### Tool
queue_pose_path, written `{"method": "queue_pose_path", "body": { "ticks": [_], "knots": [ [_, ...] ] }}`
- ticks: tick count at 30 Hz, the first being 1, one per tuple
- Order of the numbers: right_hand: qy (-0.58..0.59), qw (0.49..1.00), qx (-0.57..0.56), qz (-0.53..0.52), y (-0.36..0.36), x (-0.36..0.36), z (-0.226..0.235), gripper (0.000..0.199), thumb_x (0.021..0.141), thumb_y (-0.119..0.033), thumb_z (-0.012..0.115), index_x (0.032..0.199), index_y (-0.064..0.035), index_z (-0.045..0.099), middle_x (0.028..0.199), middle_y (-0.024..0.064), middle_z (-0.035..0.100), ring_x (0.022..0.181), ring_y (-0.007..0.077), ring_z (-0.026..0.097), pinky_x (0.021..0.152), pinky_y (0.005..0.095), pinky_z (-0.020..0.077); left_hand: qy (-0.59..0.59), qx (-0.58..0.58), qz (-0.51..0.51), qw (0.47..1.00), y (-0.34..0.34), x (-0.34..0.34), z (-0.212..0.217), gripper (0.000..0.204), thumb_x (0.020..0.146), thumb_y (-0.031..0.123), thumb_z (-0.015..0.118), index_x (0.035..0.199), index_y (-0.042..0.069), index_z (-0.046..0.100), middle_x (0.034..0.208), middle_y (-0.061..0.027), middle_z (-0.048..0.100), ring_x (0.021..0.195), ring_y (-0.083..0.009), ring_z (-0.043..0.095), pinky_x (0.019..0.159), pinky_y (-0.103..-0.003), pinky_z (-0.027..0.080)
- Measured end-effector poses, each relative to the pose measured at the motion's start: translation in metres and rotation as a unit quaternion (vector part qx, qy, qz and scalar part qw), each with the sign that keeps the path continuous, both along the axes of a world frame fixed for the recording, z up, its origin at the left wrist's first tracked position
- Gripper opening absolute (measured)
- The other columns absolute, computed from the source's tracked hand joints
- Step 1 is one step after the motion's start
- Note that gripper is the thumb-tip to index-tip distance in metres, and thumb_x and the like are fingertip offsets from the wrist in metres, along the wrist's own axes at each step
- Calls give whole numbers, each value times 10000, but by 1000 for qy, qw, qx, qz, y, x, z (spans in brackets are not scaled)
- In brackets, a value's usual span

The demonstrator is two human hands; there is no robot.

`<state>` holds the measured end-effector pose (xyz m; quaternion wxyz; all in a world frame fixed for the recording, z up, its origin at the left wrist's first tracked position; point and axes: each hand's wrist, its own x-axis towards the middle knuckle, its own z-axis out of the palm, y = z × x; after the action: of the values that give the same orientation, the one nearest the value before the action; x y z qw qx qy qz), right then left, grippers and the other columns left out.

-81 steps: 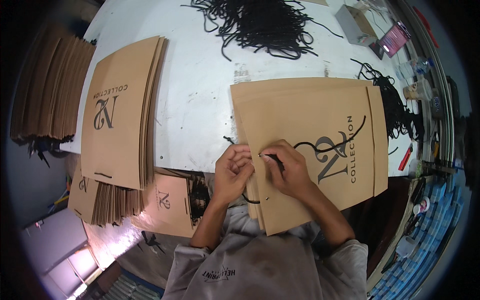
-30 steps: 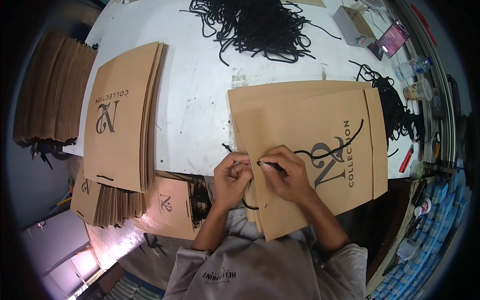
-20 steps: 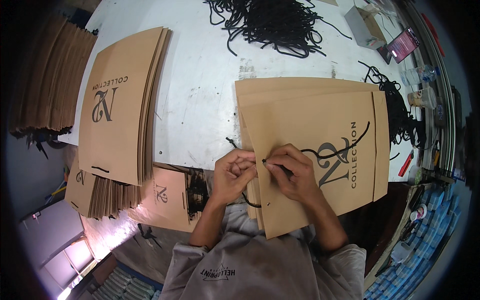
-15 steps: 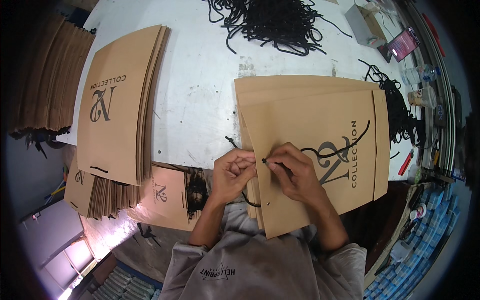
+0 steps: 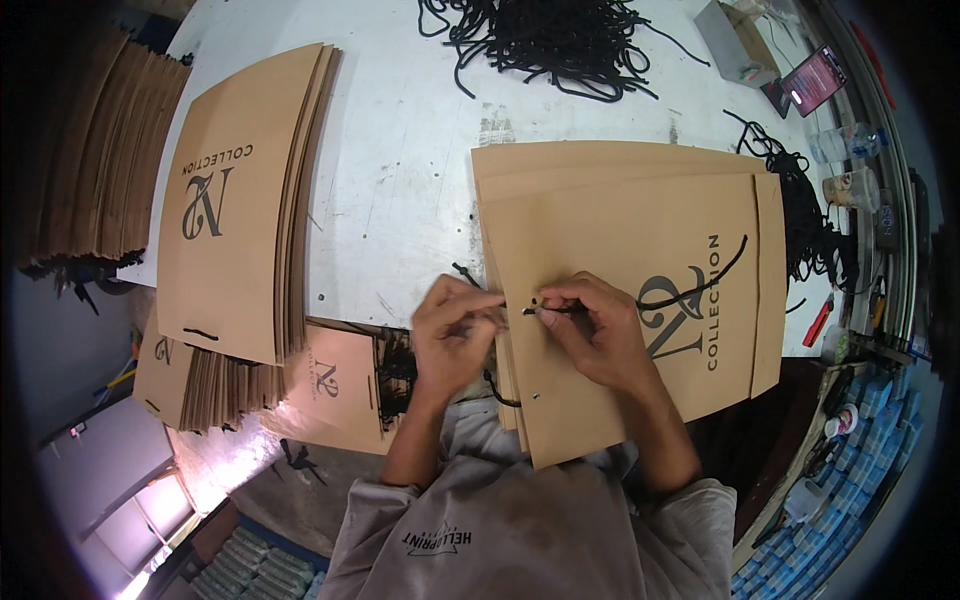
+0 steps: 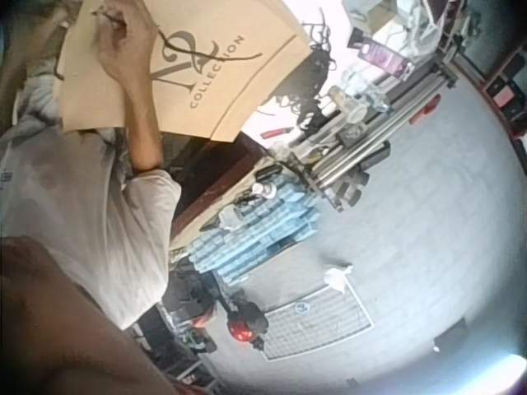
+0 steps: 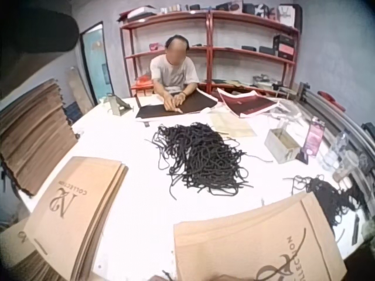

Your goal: The person threads black cords through pre-punched holes in brown paper bags, ties knots, and stacks the finished bags. The process is repeated for multiple bags on a white work table.

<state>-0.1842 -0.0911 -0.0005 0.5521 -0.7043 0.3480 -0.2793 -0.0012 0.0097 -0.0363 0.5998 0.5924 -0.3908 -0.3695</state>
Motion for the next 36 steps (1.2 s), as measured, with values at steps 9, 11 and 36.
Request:
{"method": "queue_pose_path", "body": {
  "ticks": [9,11,36],
  "knots": [
    [-7,995,-96,-27,32,19,-8,212,829,-48,775,1036,-90,790,1153,118,576,1123,292,556,924,389,514,65,-5,-45,997,25,-1,46,356,911,8,694,1261,-40,660,928,-101,646,781,-133,678,667,-234,563],
    [6,994,-103,-38,34,19,-6,213,818,-41,769,1025,-89,788,1160,117,582,1121,295,557,924,393,515,198,31,-116,973,26,5,40,519,1049,319,595,1412,-51,565,936,-100,663,837,-167,707,670,-252,586],
    [-15,995,94,-15,23,36,4,89,983,7,605,1032,29,676,908,110,632,804,185,606,746,309,480,-100,-82,-8,992,5,8,11,227,853,-111,749,1049,2,769,940,-134,728,831,-169,710,689,-270,559]
  ]
}}
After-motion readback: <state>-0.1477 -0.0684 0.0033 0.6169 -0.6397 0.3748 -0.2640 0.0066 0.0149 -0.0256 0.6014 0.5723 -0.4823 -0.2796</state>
